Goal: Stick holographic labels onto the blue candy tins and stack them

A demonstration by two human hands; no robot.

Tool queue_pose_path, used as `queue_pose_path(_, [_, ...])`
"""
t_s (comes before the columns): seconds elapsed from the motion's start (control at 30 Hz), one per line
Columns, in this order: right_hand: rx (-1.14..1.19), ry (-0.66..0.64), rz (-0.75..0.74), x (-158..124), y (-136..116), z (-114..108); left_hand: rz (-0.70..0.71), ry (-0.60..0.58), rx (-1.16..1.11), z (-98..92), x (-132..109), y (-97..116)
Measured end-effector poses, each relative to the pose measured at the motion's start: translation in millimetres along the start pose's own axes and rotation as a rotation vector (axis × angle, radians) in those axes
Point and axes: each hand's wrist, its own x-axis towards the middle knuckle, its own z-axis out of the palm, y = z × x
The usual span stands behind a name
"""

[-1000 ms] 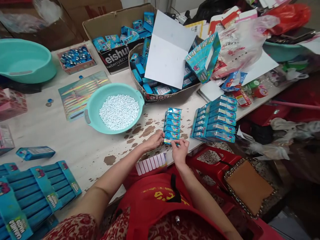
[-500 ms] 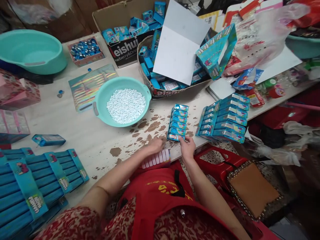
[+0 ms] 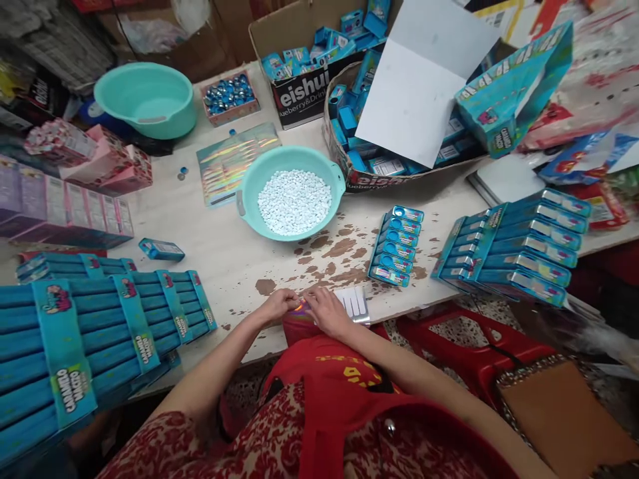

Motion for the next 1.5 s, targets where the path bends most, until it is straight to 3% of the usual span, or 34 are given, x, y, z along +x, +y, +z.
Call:
queue_pose_path(0.1, [-0.089,-0.087,-0.075,-2,-2,9,-0.026,0.056,-0.060,3.7,2,-3])
queue_pose_path(0.2, [-0.089,-0.069,-0.135,-6,-1,7,-0.080,0.069,-0.122,4.5,3,-7])
queue_pose_path(0.37, [-0.035,0.029,-0.047,1,0,6,-0.058,0.058,-0.144,4.9,8,-6])
queue_pose_path(0.5, [-0.029,0.015,-0.021,6,3,7,-0.056,0.057,-0.042,3.2,13,-5])
queue_pose_path(0.57, [0.017,0.006,-0.026,3,2,1,-0.057,0.059,0.070,2.3,13,-3])
queue_pose_path(0.63, [0.114,0.027,0.008,-3,1,-12,-0.033,0.134,0.206,2.3,10,3])
queue_pose_path(0.7, [0.246,0.097,0.098,-10,1,-31,0.082,0.281,0.269,4.1,3,17])
queue_pose_path(0.77, [0.402,0.198,0.220,-16,4,-51,0.258,0.337,0.180,8.7,-4,36])
queue_pose_path(0.83, [0.553,0.291,0.334,-20,8,-68,0.366,0.194,0.008,15.9,-5,58])
queue_pose_path(0.9, [0.662,0.384,0.445,-23,16,-79,0.349,-0.007,-0.140,23.7,3,80])
queue_pose_path(0.97, [0.687,0.514,0.564,-25,28,-84,0.311,-0.117,-0.200,29.6,20,102])
queue_pose_path(1.1, [0.476,0.878,0.730,-24,61,-87,0.389,-0.175,-0.113,31.3,66,147])
queue_pose_path(1.17, [0.348,0.990,0.785,-23,79,-89,0.451,-0.214,-0.028,29.3,86,166])
queue_pose_path(1.33, [0.279,1.058,0.949,-18,110,-85,0.509,-0.262,0.193,28.2,118,195])
queue_pose_path(1.5, [0.501,1.149,1.035,-16,123,-74,0.404,-0.242,0.210,34.6,132,194])
